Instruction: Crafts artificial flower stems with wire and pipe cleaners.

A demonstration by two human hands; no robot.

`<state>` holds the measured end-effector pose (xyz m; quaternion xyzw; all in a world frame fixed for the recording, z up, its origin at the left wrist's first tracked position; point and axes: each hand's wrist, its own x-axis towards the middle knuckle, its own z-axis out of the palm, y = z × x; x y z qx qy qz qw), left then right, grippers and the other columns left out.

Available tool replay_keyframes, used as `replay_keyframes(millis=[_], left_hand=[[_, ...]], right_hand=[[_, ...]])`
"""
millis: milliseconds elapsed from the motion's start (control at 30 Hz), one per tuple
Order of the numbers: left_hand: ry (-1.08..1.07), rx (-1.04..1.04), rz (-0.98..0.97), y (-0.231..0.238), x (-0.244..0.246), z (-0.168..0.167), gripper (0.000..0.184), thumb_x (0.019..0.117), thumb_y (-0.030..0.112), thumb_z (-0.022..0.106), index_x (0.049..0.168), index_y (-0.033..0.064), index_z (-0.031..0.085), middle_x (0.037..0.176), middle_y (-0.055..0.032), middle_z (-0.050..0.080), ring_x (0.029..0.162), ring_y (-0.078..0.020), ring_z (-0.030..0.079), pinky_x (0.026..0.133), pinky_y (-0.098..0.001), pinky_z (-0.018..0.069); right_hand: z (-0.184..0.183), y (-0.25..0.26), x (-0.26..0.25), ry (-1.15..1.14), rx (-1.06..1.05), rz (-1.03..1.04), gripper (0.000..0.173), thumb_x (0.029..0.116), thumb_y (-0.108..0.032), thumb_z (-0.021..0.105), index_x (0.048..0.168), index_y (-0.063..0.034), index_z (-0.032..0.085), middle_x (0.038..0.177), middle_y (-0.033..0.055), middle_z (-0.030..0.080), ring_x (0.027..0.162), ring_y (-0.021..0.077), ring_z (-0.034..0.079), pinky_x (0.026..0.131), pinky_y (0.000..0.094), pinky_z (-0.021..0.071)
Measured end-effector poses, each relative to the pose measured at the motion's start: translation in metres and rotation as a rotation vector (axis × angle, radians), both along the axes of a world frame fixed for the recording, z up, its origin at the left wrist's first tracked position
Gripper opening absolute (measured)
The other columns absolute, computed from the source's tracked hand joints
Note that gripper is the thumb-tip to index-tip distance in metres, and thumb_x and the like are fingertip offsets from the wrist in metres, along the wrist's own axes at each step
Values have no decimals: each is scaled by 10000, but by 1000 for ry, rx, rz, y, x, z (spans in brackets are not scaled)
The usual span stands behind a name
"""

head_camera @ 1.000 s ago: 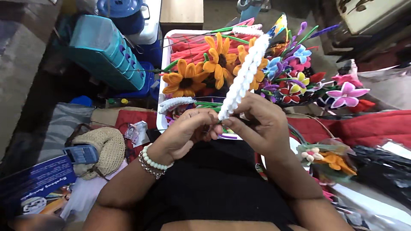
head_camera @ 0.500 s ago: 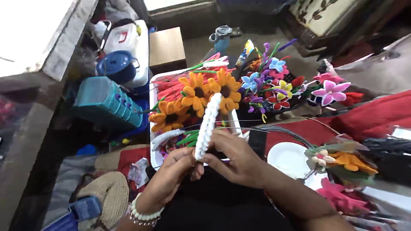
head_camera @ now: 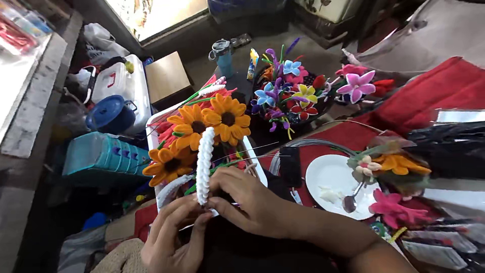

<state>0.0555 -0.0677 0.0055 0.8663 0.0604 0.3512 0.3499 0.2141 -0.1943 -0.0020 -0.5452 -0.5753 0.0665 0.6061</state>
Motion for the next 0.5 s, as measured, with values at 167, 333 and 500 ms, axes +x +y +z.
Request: replay_keyframes(millis=[167, 333, 500], left_hand=[[-96, 349, 60, 0, 8, -9, 272, 959, 155, 704, 1212, 175, 608, 1237, 39, 598, 1132, -31, 620, 927, -174, 546], [-153, 505, 84, 1, 13, -13, 155, 963, 152, 687, 1093, 148, 602, 1174, 9, 557, 1141, -38, 571, 1013, -169, 467], [-214, 505, 88, 5, 20, -19, 130, 956, 126, 703, 1062, 140, 629, 1140, 9, 556, 1094, -46, 581, 986, -171, 484]], right_hand=[[-2, -1, 1, 44, -41, -20, 218, 1062, -168, 527, 1069, -1, 667, 972, 94, 670, 952, 169, 641, 900, 336, 511], [0, -2, 1, 59, -95, -29, 217, 1055, -168, 530, 1063, -4, 671, 967, 94, 673, 954, 172, 648, 895, 347, 518], [2, -3, 2, 71, -135, -43, 223, 1054, -183, 534, 1056, -9, 673, 955, 84, 666, 926, 154, 641, 886, 337, 514]])
